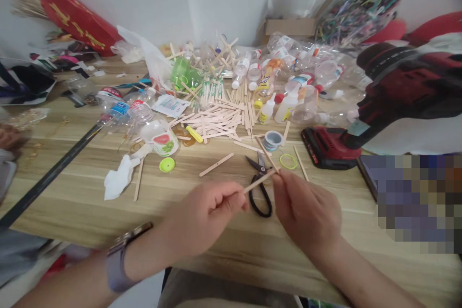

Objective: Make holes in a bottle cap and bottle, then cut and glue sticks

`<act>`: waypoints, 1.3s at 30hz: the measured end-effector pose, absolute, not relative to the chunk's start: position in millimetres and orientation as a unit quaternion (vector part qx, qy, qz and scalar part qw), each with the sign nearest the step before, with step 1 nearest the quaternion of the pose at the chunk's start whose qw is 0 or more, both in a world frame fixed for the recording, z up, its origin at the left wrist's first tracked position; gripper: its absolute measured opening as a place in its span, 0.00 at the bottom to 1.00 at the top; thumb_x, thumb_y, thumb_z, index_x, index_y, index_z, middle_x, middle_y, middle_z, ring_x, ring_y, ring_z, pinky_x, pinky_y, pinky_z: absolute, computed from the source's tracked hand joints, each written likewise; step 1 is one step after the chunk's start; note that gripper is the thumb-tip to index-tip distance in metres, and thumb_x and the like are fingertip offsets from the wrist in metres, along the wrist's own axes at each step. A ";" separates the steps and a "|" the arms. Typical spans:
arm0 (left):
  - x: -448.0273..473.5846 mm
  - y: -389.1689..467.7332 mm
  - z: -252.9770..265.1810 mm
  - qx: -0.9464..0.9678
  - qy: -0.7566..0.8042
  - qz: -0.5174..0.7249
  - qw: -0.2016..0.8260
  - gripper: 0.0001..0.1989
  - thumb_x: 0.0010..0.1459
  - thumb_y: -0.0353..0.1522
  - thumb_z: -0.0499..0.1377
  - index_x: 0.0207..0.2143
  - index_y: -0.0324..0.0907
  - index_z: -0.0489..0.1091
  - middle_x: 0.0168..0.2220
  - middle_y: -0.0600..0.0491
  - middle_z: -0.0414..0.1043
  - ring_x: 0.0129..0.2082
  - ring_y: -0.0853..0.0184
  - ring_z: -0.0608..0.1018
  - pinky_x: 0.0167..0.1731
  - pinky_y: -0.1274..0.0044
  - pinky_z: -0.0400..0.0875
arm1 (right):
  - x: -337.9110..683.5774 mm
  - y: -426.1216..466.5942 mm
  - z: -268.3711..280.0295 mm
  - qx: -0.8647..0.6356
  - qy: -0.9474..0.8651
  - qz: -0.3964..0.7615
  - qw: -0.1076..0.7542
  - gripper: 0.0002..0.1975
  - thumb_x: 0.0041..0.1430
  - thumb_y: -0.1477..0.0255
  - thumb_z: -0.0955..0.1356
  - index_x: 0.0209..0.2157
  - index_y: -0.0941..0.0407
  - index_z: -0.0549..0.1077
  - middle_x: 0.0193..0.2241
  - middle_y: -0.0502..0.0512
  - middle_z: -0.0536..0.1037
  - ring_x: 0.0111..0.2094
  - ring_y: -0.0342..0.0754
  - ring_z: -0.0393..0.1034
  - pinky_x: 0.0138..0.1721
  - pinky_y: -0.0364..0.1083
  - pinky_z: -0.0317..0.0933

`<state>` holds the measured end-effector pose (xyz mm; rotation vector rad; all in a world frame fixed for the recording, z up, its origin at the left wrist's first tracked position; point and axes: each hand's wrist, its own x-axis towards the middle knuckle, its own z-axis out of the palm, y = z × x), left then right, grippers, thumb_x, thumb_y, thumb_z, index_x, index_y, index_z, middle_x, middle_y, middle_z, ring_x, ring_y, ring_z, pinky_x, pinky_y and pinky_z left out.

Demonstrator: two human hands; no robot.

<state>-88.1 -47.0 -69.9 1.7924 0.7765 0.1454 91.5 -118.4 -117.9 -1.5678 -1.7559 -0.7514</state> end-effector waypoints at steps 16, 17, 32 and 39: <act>-91.3 -49.1 -86.0 0.919 0.355 -0.015 0.169 0.14 0.58 0.23 0.48 0.39 0.41 0.70 0.25 0.51 0.66 0.25 0.64 0.68 0.25 0.77 0.58 | 84.9 -121.5 -108.2 -0.679 -0.657 -0.253 0.207 0.23 0.70 0.70 0.56 0.19 0.54 0.64 0.11 0.47 0.66 0.11 0.42 0.58 0.16 0.44 0.41; -90.9 -47.5 -85.4 0.922 0.355 -0.019 0.152 0.15 0.58 0.22 0.47 0.39 0.41 0.70 0.26 0.50 0.66 0.25 0.64 0.69 0.25 0.77 0.58 | 83.6 -121.4 -109.9 -0.688 -0.655 -0.243 0.198 0.23 0.69 0.70 0.56 0.20 0.54 0.65 0.11 0.47 0.66 0.10 0.42 0.57 0.15 0.44 0.40; -88.5 -49.3 -90.2 0.350 0.233 -0.039 0.906 0.14 0.63 0.43 0.53 0.33 0.42 0.65 0.15 0.65 0.49 0.14 0.76 0.44 0.13 0.82 0.39 | 80.3 -126.0 -130.2 -0.557 -0.720 -0.191 0.367 0.07 0.68 0.79 0.59 0.41 0.61 0.67 0.23 0.53 0.72 0.25 0.46 0.63 0.28 0.46 0.59; -91.2 -54.3 -78.9 0.786 0.311 0.048 0.533 0.16 0.67 0.38 0.46 0.27 0.42 0.60 0.20 0.59 0.58 0.20 0.72 0.61 0.21 0.79 0.52 | 78.4 -132.2 -120.4 -0.537 -0.745 -0.193 0.345 0.07 0.66 0.81 0.61 0.33 0.57 0.66 0.20 0.51 0.71 0.22 0.46 0.63 0.26 0.46 0.56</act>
